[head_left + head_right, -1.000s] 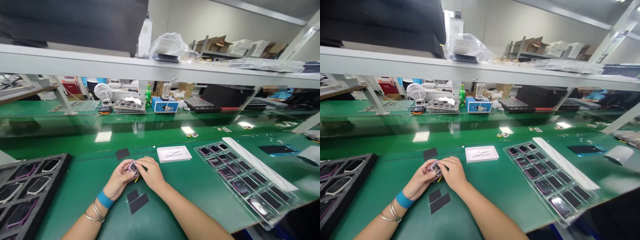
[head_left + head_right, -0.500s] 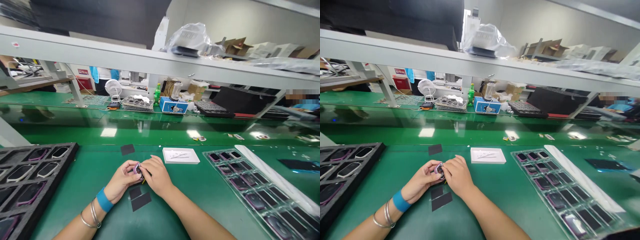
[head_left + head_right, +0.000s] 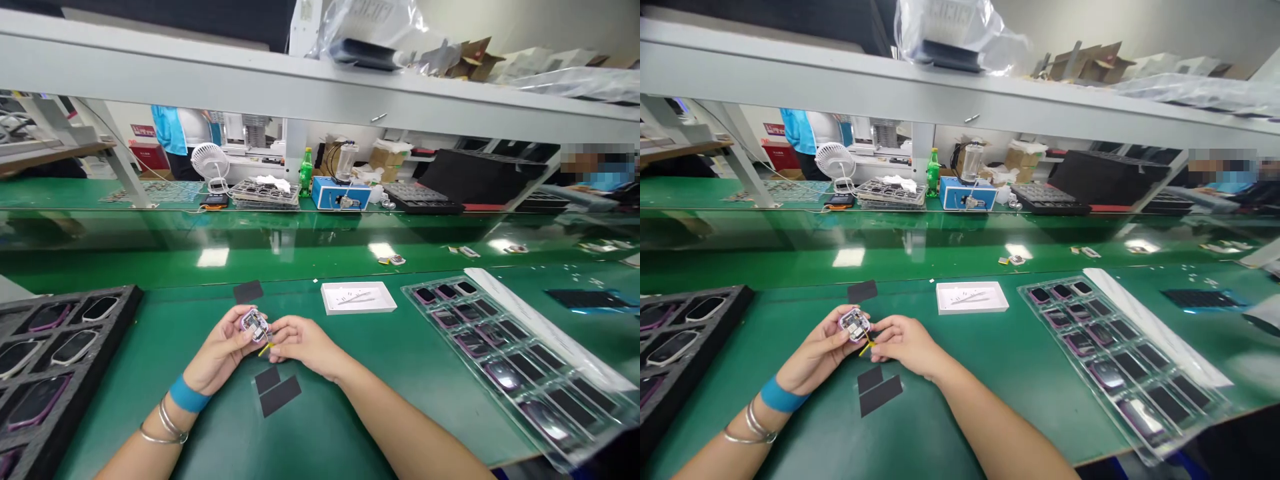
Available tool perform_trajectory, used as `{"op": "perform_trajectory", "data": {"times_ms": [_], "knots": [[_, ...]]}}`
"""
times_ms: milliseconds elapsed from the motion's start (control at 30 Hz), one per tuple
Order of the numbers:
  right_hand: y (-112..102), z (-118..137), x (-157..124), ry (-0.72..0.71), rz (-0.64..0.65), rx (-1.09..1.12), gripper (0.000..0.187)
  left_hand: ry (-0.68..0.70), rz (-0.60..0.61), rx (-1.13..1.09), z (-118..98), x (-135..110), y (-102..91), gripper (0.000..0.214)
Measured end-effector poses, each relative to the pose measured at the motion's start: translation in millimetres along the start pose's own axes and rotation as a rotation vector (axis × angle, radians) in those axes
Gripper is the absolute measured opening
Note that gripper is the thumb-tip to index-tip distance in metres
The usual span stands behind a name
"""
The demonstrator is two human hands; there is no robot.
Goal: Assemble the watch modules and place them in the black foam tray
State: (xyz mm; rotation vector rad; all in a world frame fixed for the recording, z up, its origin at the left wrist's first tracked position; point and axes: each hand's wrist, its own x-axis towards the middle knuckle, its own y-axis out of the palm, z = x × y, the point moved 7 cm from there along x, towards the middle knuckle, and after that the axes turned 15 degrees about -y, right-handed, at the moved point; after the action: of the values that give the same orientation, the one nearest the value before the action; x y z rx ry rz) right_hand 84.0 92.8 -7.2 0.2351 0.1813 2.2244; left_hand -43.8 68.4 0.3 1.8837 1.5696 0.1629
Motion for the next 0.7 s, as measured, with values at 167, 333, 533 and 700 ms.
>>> {"op": "perform_trajectory", "data": {"times_ms": [167,333,533,700], "knots": [[-8.7,16.1,-2.5,0.002,-0.138,0.065,0.019,-0.009,-0.024,-0.009,-2.4,-0.8,-4.0,0.035],[-7.4,19.5,-5.2,0.04,-0.164,0.221,0.022,-0.09,-0.024,0.04,4.3,1.7,-1.9,0.041],[-15.0,31.3,-3.8,-0.184,-0.2,-0.095,0.028,-0.245,0.025,0.132,18.7,2.9,7.0,0.033],[-4.1,51.8,-9.5,-0.459,-0.136,-0.687,0.018,-0.33,0.081,0.142,27.3,0.5,18.5,0.03]]}}
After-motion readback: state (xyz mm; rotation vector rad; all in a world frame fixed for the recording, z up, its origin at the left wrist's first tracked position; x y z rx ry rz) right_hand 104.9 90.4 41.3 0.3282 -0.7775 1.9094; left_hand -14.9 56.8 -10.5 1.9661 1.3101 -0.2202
